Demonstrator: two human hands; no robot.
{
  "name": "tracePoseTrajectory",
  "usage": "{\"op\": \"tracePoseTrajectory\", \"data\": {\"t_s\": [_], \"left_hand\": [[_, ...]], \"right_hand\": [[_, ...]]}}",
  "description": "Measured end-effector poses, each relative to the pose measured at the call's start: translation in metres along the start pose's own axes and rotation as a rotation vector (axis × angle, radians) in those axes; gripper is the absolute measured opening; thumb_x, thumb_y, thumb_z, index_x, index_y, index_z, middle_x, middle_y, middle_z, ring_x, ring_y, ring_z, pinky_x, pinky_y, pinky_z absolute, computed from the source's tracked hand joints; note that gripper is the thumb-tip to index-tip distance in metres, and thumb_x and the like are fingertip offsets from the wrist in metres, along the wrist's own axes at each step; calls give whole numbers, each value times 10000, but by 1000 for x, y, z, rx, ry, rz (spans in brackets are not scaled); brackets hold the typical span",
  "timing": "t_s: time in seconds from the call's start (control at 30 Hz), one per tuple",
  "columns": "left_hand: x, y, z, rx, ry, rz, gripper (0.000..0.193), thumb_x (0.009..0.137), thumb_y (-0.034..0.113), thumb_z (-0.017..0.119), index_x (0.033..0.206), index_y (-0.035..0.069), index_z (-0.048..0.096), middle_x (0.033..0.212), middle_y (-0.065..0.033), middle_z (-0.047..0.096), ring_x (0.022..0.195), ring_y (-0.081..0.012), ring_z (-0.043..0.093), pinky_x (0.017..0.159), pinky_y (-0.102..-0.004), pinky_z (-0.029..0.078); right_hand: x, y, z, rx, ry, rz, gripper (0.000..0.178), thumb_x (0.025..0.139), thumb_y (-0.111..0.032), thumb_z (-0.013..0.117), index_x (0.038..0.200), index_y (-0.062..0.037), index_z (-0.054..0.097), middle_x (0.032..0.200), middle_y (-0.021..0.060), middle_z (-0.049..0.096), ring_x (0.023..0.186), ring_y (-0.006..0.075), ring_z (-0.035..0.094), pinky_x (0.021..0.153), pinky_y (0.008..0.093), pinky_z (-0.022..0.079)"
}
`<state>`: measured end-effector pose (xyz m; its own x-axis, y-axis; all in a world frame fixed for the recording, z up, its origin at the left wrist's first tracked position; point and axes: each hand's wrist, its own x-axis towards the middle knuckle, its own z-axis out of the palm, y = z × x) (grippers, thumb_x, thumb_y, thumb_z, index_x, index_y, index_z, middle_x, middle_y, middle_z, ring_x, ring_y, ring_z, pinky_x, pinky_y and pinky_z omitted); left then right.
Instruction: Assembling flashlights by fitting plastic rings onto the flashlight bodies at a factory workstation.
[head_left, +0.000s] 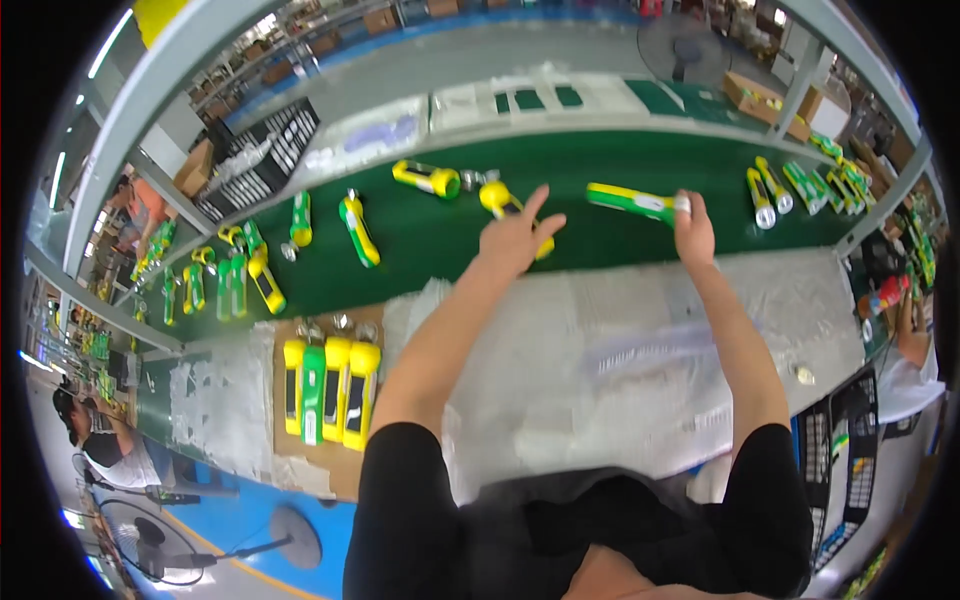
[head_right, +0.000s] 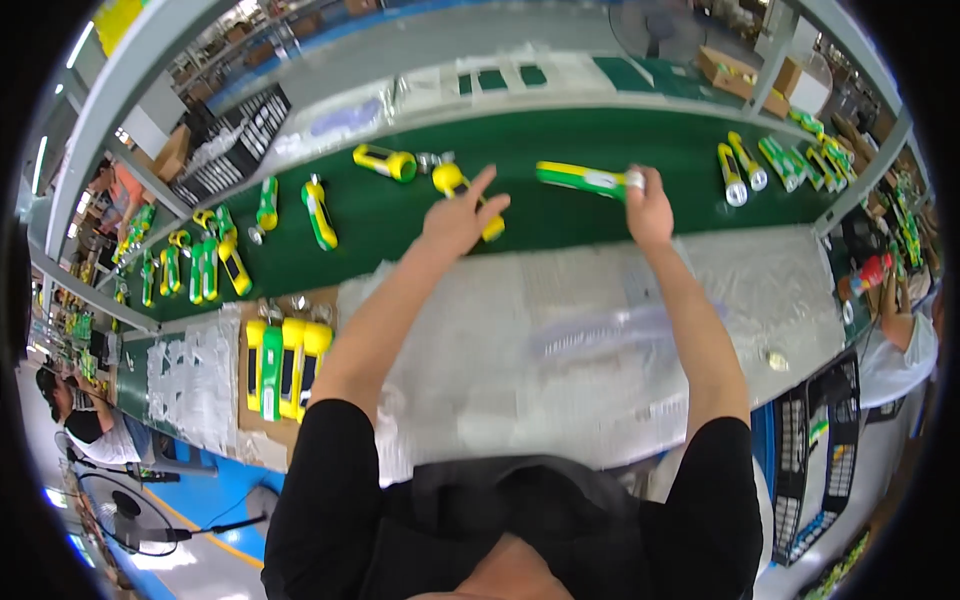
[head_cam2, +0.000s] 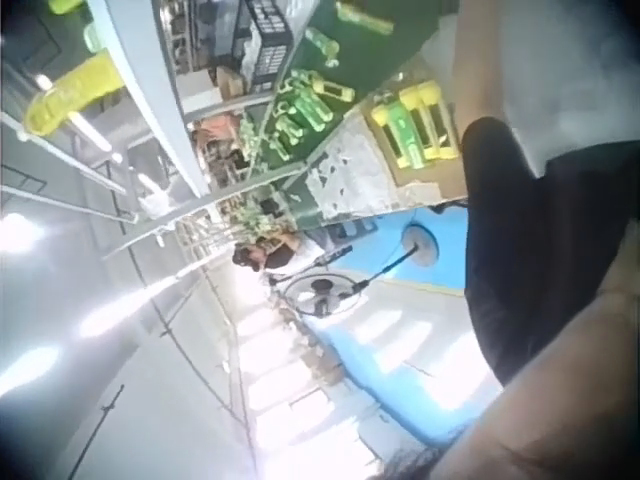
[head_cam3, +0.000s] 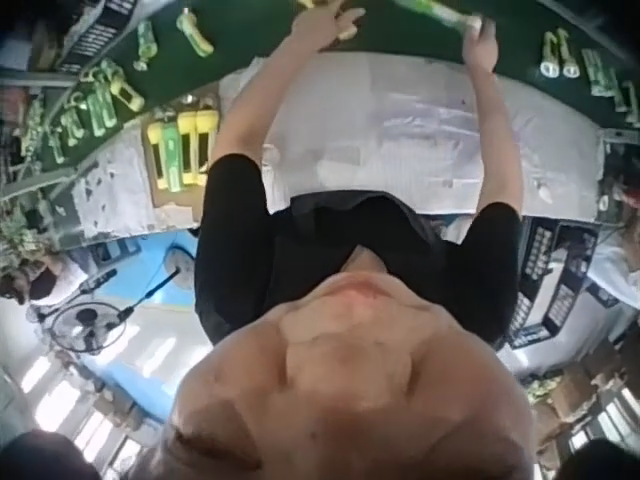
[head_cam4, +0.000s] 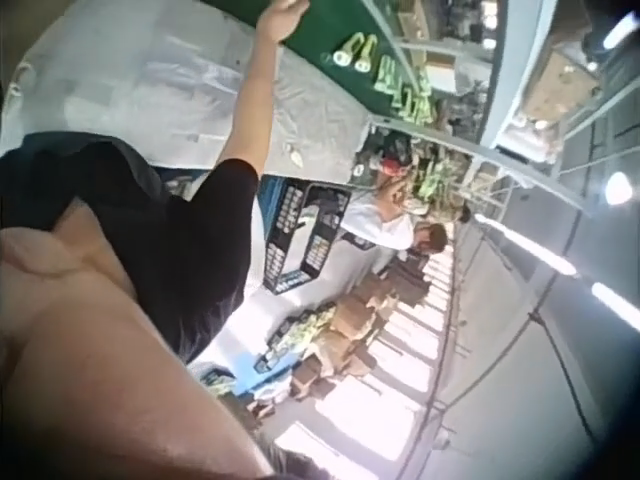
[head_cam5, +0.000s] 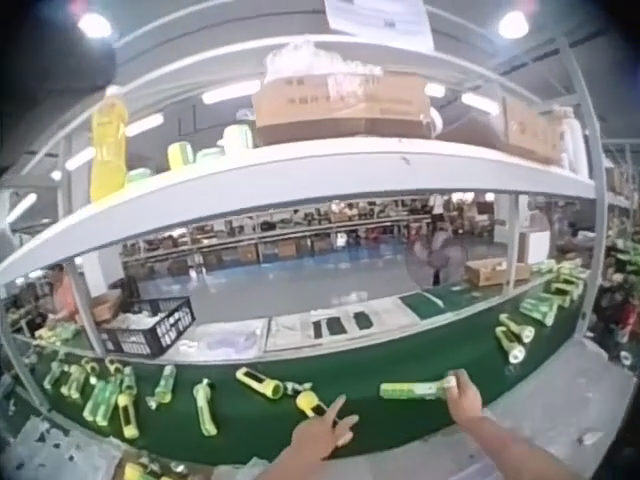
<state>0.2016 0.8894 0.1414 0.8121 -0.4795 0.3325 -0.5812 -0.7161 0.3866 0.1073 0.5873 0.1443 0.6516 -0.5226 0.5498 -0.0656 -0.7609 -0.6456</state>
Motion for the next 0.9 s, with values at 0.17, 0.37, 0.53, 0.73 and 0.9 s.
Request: {"op": "tracePoseTrajectory", "data": {"t_s": [0.17, 0.37, 0.53, 0.73, 0.9], "left_hand": [[21, 5, 1, -247, -337, -282, 567, 901, 600, 547, 1349, 254, 533, 958, -141, 702, 516, -247, 642, 504, -311, 557], [-13, 7, 5, -542, -230, -255, 369, 931, 476, 601, 1126, 166, 559, 785, -61, 641, 525, -167, 612, 463, -281, 511], [-111, 61, -24, -863, -198, 194, 275, 925, 260, 671, 1153, 140, 576, 838, -28, 576, 718, -92, 552, 644, -250, 473], [-209, 69, -78, -630, -236, 41, 310, 887, 149, 686, 1188, 89, 636, 1113, -127, 650, 818, -157, 626, 728, -295, 506], [-205, 74, -78, -813, 94, 411, 243, 947, 184, 606, 1145, 45, 632, 1023, -109, 657, 893, -175, 623, 726, -297, 498]], "right_hand": [[59, 100, -3, -291, -45, 224, 462, 938, -433, 548, 1233, -81, 496, 1133, 232, 641, 1029, 424, 619, 881, 497, 482], [13, 14, 18, -137, -161, -279, 401, 833, -369, 728, 1053, -42, 653, 1031, 163, 639, 935, 321, 627, 813, 408, 514], [-91, -109, -6, 857, -967, 515, 660, 904, -606, 586, 1220, -27, 568, 1094, 125, 659, 999, 217, 663, 870, 353, 538], [-196, -148, -59, 1108, -898, 675, 508, 883, -444, 668, 1174, -45, 553, 926, 107, 633, 780, 213, 640, 702, 362, 543], [-247, -163, -92, 1152, -1261, 422, 637, 781, -460, 749, 1210, -59, 504, 893, 115, 615, 734, 207, 624, 658, 334, 512]]}}
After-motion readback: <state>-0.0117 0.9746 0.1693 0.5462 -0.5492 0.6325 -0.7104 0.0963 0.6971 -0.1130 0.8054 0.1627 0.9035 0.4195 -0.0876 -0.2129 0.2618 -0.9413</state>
